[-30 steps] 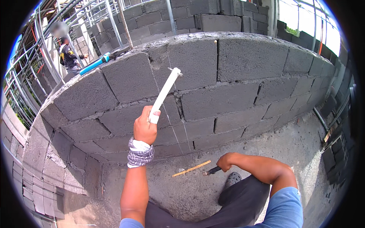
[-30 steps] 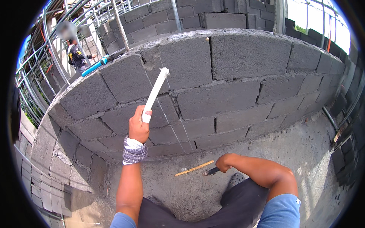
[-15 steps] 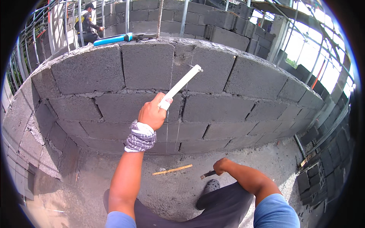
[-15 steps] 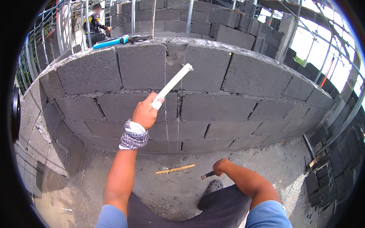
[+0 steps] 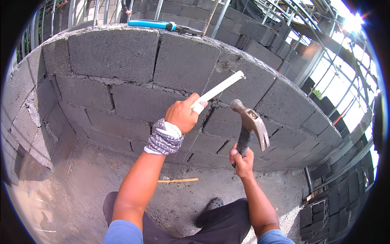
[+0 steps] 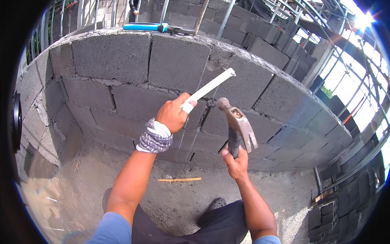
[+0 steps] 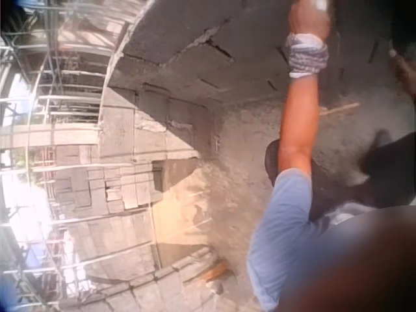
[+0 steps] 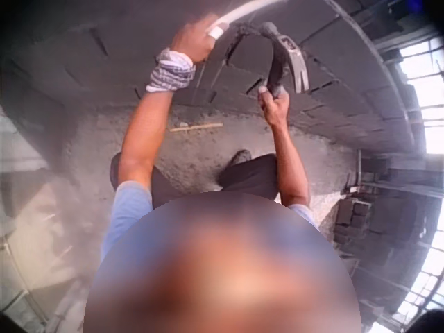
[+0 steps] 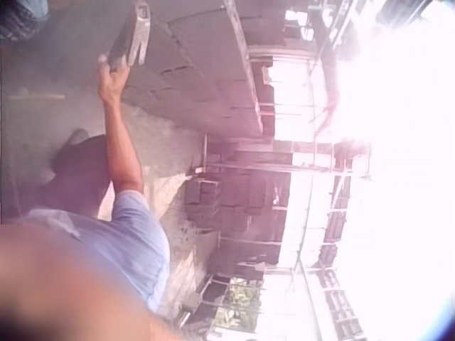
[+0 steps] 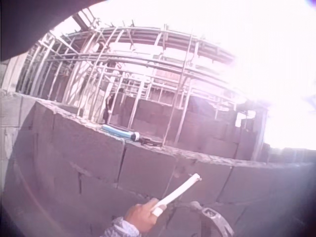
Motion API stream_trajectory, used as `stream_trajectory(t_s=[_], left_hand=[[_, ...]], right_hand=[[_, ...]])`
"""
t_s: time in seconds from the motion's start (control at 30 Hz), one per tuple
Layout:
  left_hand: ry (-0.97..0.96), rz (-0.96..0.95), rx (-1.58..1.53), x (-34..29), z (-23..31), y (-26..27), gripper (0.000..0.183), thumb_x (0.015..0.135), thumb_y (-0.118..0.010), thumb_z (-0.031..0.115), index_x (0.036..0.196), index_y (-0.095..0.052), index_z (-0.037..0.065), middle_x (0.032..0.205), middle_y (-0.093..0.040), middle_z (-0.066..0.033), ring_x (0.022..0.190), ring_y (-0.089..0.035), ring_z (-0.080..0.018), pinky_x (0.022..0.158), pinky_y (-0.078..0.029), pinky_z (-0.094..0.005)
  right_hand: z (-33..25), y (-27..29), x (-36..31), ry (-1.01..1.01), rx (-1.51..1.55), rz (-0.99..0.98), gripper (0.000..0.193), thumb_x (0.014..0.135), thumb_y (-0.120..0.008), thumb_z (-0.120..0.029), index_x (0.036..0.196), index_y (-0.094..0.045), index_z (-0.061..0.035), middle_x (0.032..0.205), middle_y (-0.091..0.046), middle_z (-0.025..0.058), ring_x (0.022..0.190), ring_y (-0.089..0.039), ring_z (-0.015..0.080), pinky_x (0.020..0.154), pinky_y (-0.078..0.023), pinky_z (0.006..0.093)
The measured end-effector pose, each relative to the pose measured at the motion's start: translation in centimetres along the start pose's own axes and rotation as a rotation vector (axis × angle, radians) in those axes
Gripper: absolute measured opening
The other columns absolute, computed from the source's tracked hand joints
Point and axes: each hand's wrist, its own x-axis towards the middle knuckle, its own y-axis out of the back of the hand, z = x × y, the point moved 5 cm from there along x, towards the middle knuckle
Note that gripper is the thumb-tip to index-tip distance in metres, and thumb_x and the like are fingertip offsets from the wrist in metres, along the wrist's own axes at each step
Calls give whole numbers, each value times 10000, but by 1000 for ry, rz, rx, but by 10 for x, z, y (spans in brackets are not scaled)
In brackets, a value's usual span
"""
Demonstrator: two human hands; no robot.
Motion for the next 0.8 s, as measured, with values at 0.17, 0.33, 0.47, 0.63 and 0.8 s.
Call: stream_trajectory(t_s=[0.17,0.33,0.47,0.63,0.8], left_hand=[[18,-16,-34,-1,1,1,324,1098,-565,405,1080,-635,89,659,-598,-187,633,-645,-426,596,-449,-499],[92,44,17,2,-8,2,320,1099,-567,395,1090,-639,83,657,-588,-198,614,-622,-420,598,-439,-493],[33,55,5,7,-17,3,315,1099,-572,391,1105,-644,84,663,-610,-189,624,-654,-411,590,-450,-487],[-193,126,29,3,-8,-9,269,1088,-602,363,1098,-658,100,677,-653,-157,632,-691,-407,571,-491,-460],[-141,129,52,3,-12,-18,277,1089,-596,380,1106,-653,109,681,-655,-179,644,-690,-433,577,-490,-493]], right_hand=[[-25,8,41,473,28,296,244,1005,-697,-171,852,-536,-69,662,-543,18,555,-477,90,530,-405,289],[-21,-2,68,-65,-286,259,392,968,-796,-272,720,-550,-93,606,-516,-57,560,-462,70,538,-369,296],[-53,-2,48,259,-180,231,309,981,-723,-101,746,-522,-104,720,-472,-43,693,-421,81,632,-354,298],[-60,11,25,454,-149,292,222,947,-738,-100,842,-544,-71,749,-530,-10,681,-411,85,628,-343,293],[-43,18,24,376,-194,311,243,946,-749,-109,811,-551,-72,745,-510,-22,680,-413,87,629,-344,298]])
